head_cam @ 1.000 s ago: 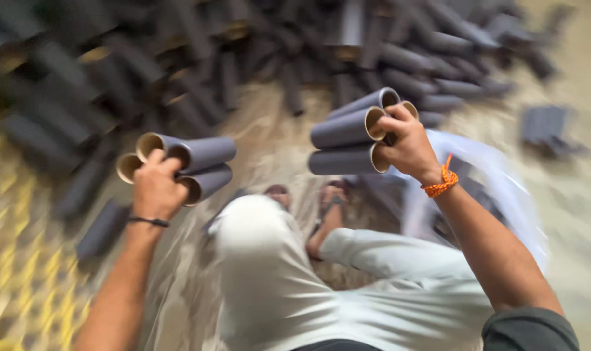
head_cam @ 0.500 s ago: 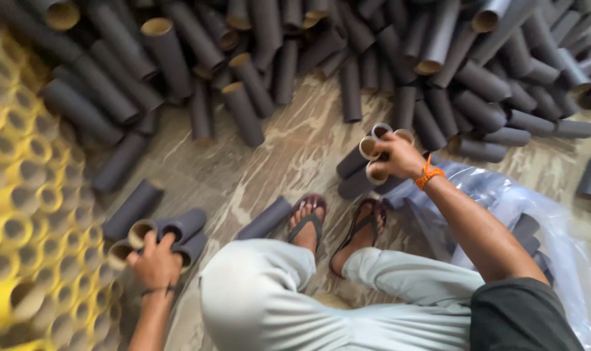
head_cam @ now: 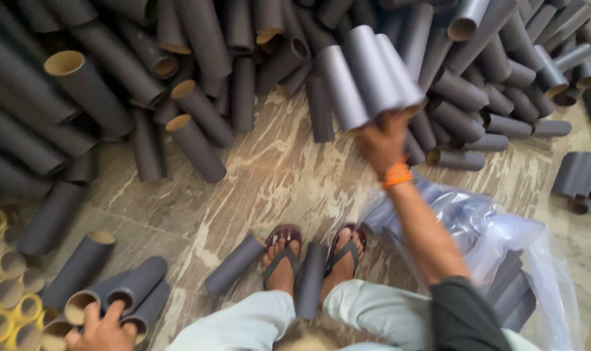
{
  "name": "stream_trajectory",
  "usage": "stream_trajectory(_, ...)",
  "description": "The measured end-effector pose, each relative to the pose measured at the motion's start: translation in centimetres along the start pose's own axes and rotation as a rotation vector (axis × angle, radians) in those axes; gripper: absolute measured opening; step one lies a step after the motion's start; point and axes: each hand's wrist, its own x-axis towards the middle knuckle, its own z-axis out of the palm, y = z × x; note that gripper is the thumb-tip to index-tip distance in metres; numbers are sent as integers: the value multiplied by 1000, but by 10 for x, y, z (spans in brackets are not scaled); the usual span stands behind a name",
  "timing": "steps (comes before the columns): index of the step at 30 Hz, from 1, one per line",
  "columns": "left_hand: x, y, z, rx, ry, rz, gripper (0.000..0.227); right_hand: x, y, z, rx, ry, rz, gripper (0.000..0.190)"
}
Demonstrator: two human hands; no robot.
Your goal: The person sits on the floor and repeatedly picks up bundles of grey cardboard cylinders from a large pile. They place the cylinders into a clear plastic bag, arranging them in rows to fill the bag. The person continues this process, gathering more cylinders from the floor and adding them to the bag until it is full.
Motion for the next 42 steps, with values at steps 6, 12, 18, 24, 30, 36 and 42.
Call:
stream_trajectory(6,21,-27,28,-177,226,573,29,-79,-3,120,-67,-179,79,12)
stream_trajectory(12,33,2,16,-74,167,125,38,-33,-23,111,-251,-47,54,21)
stream_trajectory(18,19,24,-32,35,-118,-129,54,37,-57,0,-19,-199,221,36)
stream_trajectory(24,69,68,-62,-26,-199,-29,49,-2,-94,-28,231,-636,146,43)
stream_trajectory(30,164,166,-165,-290,-8,431,38,-29,-80,-129,461,-623,254,32)
stream_trajectory(36,181,345,-332,-678,-31,973,21,-110,-85,-406,463,-324,623,42)
stream_trajectory(42,113,542,-371,-869,-315,1272,43,-235,-78,-497,687,-238,1213,48)
